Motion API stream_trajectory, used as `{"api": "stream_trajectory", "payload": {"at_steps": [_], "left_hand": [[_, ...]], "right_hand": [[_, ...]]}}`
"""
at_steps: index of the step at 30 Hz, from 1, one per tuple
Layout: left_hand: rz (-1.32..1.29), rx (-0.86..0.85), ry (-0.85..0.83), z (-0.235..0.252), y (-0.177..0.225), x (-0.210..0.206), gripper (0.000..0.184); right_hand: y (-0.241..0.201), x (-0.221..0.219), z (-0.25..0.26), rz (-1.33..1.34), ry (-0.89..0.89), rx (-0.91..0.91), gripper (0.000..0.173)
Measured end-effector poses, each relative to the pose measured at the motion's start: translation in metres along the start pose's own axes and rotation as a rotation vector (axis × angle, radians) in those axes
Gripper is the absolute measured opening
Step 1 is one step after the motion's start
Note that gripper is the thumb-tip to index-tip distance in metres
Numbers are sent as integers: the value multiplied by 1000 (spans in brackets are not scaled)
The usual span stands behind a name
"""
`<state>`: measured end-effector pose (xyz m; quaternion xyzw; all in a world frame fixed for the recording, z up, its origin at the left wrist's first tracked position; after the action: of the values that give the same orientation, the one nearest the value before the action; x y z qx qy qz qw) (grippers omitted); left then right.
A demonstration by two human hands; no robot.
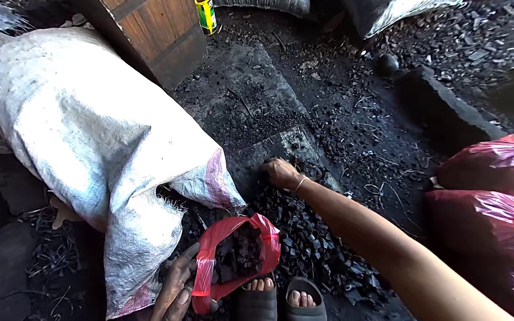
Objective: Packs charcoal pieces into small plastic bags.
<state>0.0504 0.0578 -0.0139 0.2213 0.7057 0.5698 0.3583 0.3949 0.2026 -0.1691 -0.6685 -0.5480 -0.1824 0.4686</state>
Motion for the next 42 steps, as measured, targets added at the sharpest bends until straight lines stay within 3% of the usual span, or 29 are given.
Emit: {"api": "stream_trajectory", "payload": {"at_steps": [4,6,9,11,14,16,19,22,26,29,36,42], "left_hand": [[13,2,34,1,2,4,78],[32,1,66,0,5,7,80],[3,0,99,1,8,11,81],[8,-2,121,3,11,13,81],[-14,-1,139,6,13,14,78],[-46,0,119,4,11,14,76],[-58,5,104,-1,8,15,76],[-76,25,127,-3,8,26,72],[-133,28,95,-1,6,29,69],[-119,35,78,-3,5,24,71],[-111,45,93,-8,0,26,72],[-74,44,93,-6,1,24,72]], "right_hand": [[-8,54,-40,270,244,76,16],[-29,81,-72,442,265,162,16],[-87,90,-109,559,169,473,16],[-139,66,-119,453,40,665,15],[-197,29,-128,173,-130,725,23],[-182,38,-119,168,-84,618,26],[-108,78,-101,225,71,341,16],[-58,56,-73,85,45,168,13],[-62,-36,-42,-156,-177,215,28],[-62,-62,-32,-256,-241,219,38],[-52,-51,-24,-263,-210,320,32],[-39,-11,-44,6,-136,281,33]]}}
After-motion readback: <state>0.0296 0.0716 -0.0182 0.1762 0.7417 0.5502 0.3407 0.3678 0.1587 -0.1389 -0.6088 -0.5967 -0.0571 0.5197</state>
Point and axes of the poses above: each hand's wrist, its own z-axis towards the middle knuckle, its own x-axis out of the back of the hand, y = z × x, the point moved 9 cm from there along z, towards the middle knuckle, and after that the axes turned 14 degrees about -y, right-handed, at the moved point
